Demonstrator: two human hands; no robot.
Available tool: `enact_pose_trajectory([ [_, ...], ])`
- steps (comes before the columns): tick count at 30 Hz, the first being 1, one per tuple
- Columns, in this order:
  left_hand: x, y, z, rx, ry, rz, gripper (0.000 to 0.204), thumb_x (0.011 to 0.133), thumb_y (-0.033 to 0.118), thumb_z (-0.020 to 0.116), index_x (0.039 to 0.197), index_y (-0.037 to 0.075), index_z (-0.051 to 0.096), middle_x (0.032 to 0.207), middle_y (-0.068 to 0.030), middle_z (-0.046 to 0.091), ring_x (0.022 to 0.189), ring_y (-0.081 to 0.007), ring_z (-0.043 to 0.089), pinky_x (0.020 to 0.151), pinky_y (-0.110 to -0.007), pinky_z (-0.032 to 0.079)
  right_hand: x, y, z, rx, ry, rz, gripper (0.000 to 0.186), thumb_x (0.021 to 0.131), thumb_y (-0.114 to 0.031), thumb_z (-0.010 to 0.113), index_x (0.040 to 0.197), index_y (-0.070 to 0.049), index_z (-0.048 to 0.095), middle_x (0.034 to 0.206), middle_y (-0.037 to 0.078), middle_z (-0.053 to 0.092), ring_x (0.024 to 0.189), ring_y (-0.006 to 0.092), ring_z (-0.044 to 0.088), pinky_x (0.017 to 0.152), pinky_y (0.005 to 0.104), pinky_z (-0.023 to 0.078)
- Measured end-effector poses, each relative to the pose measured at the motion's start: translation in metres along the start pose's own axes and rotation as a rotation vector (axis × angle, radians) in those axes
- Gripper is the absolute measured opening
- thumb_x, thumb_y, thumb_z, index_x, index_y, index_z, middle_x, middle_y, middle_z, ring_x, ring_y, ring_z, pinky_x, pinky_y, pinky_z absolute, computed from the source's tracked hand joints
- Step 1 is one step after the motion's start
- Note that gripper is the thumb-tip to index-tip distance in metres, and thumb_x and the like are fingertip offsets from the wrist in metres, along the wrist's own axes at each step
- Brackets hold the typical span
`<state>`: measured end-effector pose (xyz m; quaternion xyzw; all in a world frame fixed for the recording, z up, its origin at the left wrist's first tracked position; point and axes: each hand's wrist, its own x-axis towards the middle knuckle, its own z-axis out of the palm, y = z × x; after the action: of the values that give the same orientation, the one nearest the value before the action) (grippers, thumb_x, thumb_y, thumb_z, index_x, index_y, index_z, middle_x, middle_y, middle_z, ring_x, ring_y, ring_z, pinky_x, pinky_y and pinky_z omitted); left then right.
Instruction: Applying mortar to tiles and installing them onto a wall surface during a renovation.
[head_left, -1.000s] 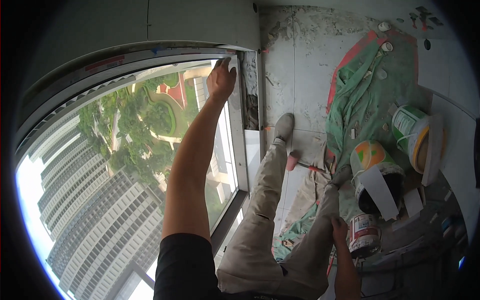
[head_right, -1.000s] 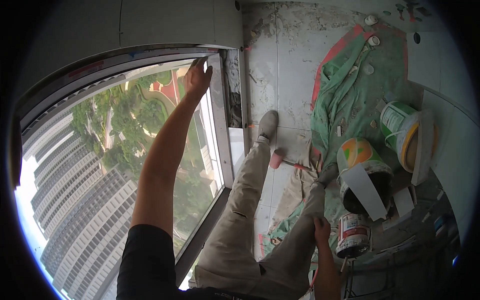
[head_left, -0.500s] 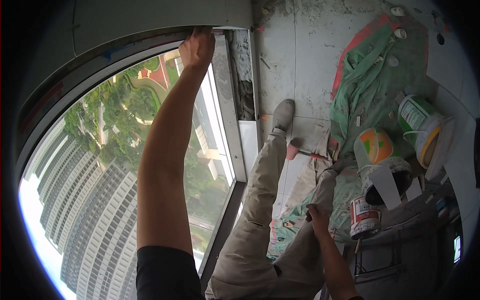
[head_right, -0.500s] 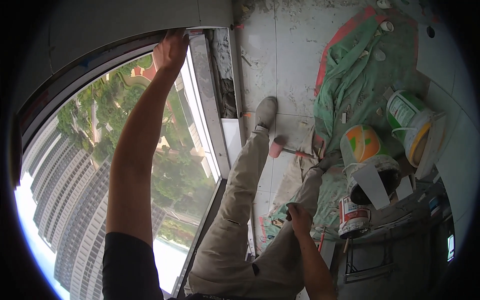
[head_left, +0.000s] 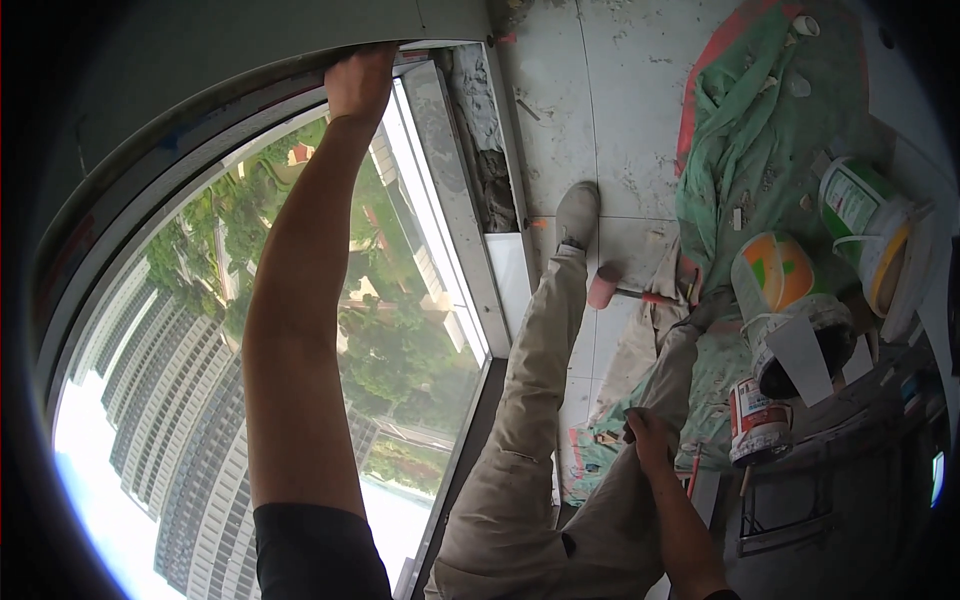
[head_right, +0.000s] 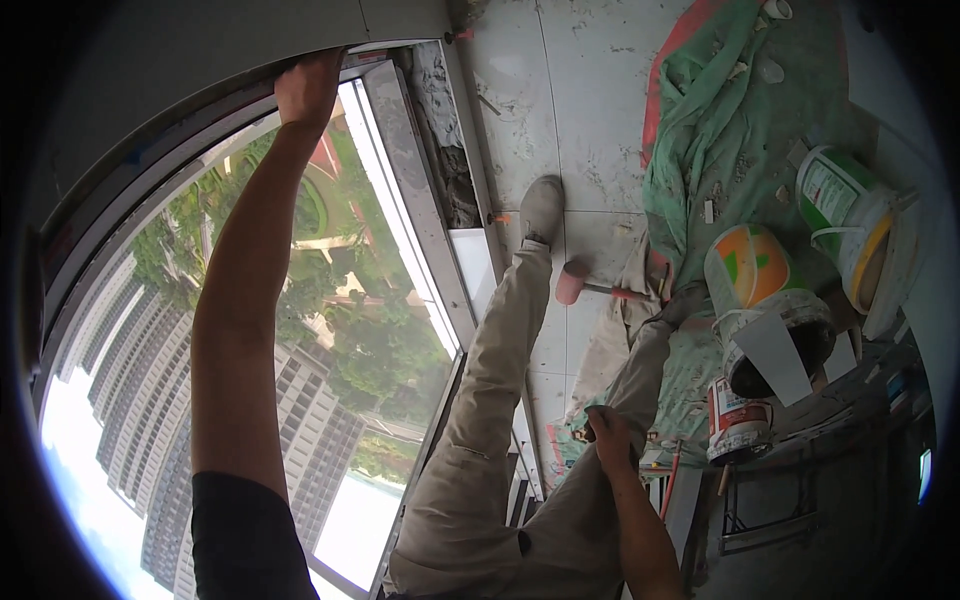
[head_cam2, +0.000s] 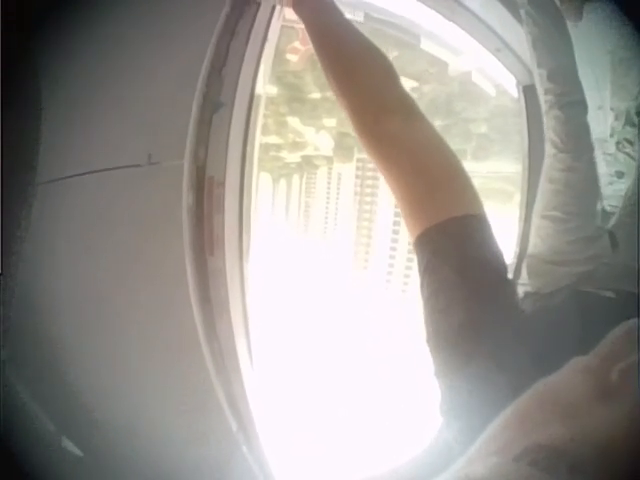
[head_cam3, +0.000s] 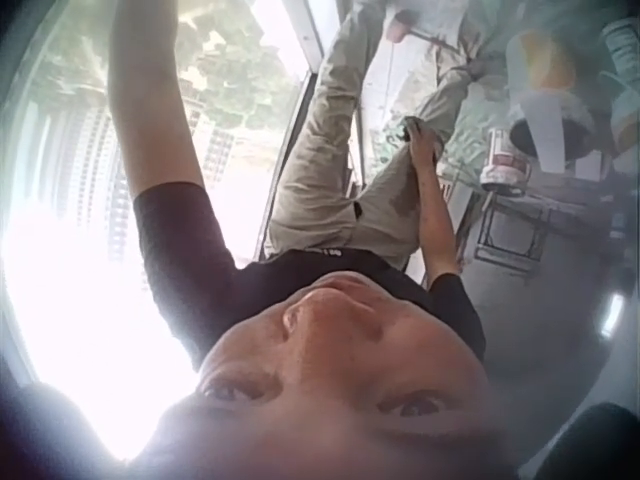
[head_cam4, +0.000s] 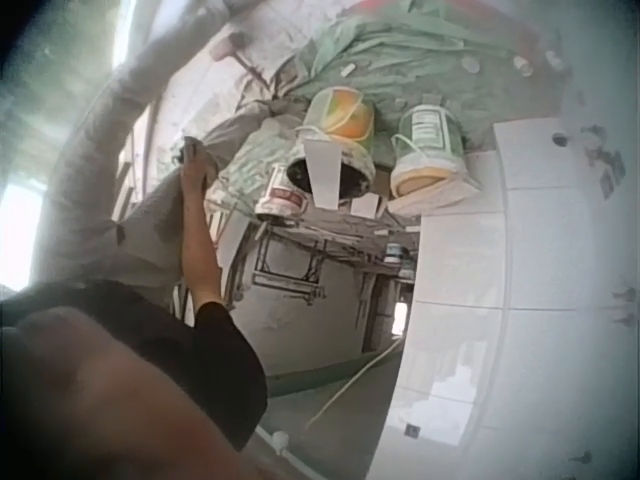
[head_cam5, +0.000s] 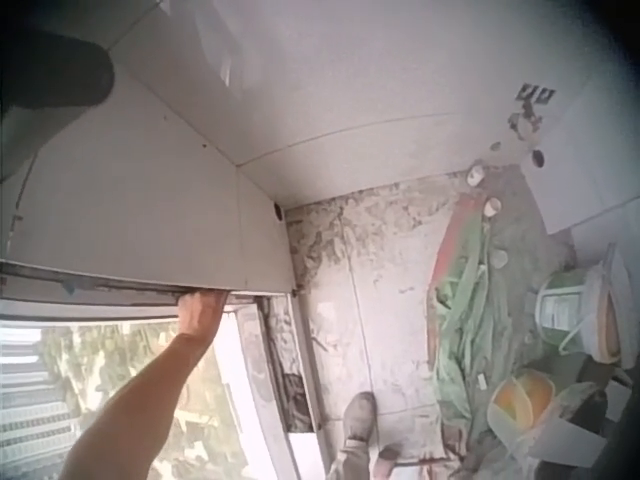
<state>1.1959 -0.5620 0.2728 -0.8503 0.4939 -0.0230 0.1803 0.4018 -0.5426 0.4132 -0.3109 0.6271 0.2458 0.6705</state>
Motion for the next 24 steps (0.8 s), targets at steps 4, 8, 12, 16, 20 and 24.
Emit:
enact_pose_trajectory([
  [4, -0.001, -0.004, 0.001, 0.018, 0.063, 0.064, 0.022, 0.107, 0.020, 0.056, 0.119, 0.021, 0.074, 0.093, -0.0142, 0.079, 0.077, -0.0385, 0.080, 0.061, -0.051, 0.066, 0.004, -0.004, 0.006, -0.029, -0.027, -0.004, 0.030, 0.111, -0.027, 0.069, 0.116, 0.002, 0.074, 0.084, 0.003, 0.070, 0.067, 0.0100, 0.062, 0.063, 0.0297, 0.051],
  [8, -0.009, -0.012, -0.008, -0.024, 0.172, 0.156, 0.019, 0.108, 0.024, 0.060, 0.117, 0.021, 0.076, 0.101, -0.0115, 0.079, 0.076, -0.0350, 0.079, 0.060, -0.048, 0.065, 0.007, -0.001, 0.008, -0.017, -0.006, 0.023, 0.029, 0.110, -0.027, 0.068, 0.116, 0.001, 0.074, 0.082, 0.003, 0.068, 0.068, 0.0092, 0.062, 0.063, 0.0300, 0.050],
  [12, -0.020, -0.003, -0.042, -0.071, 0.292, 0.291, 0.005, 0.102, 0.025, 0.077, 0.105, 0.021, 0.077, 0.097, -0.0027, 0.077, 0.080, -0.0278, 0.077, 0.065, -0.041, 0.064, 0.013, 0.004, 0.009, -0.036, 0.033, 0.035, 0.028, 0.108, -0.026, 0.070, 0.111, 0.001, 0.078, 0.079, 0.003, 0.070, 0.063, 0.0100, 0.063, 0.060, 0.0310, 0.052],
  [16, -0.043, 0.035, -0.103, -0.296, 0.121, 0.359, 0.008, 0.102, 0.011, 0.076, 0.108, 0.006, 0.074, 0.090, -0.0072, 0.068, 0.082, -0.0276, 0.069, 0.071, -0.043, 0.058, 0.019, -0.006, 0.009, -0.128, 0.000, -0.008, 0.033, 0.109, -0.034, 0.068, 0.114, -0.003, 0.078, 0.086, 0.007, 0.077, 0.072, 0.0138, 0.072, 0.068, 0.0352, 0.058],
  [20, -0.066, 0.081, -0.145, -0.371, 0.055, 0.360, 0.014, 0.099, 0.006, 0.076, 0.113, 0.005, 0.071, 0.104, -0.0124, 0.063, 0.102, -0.0326, 0.065, 0.092, -0.050, 0.055, 0.014, -0.035, 0.009, -0.153, 0.034, -0.120, 0.032, 0.110, -0.033, 0.070, 0.112, -0.002, 0.076, 0.084, 0.006, 0.074, 0.071, 0.0135, 0.071, 0.069, 0.0338, 0.057],
  [24, -0.088, 0.149, -0.163, -0.734, 0.042, 0.324, 0.015, 0.102, 0.002, 0.073, 0.117, 0.004, 0.068, 0.123, -0.0177, 0.073, 0.107, -0.0404, 0.074, 0.084, -0.051, 0.061, 0.005, -0.075, -0.003, -0.161, 0.001, -0.182, 0.037, 0.109, -0.038, 0.071, 0.115, -0.001, 0.076, 0.090, 0.014, 0.077, 0.076, 0.0178, 0.069, 0.073, 0.0372, 0.054],
])
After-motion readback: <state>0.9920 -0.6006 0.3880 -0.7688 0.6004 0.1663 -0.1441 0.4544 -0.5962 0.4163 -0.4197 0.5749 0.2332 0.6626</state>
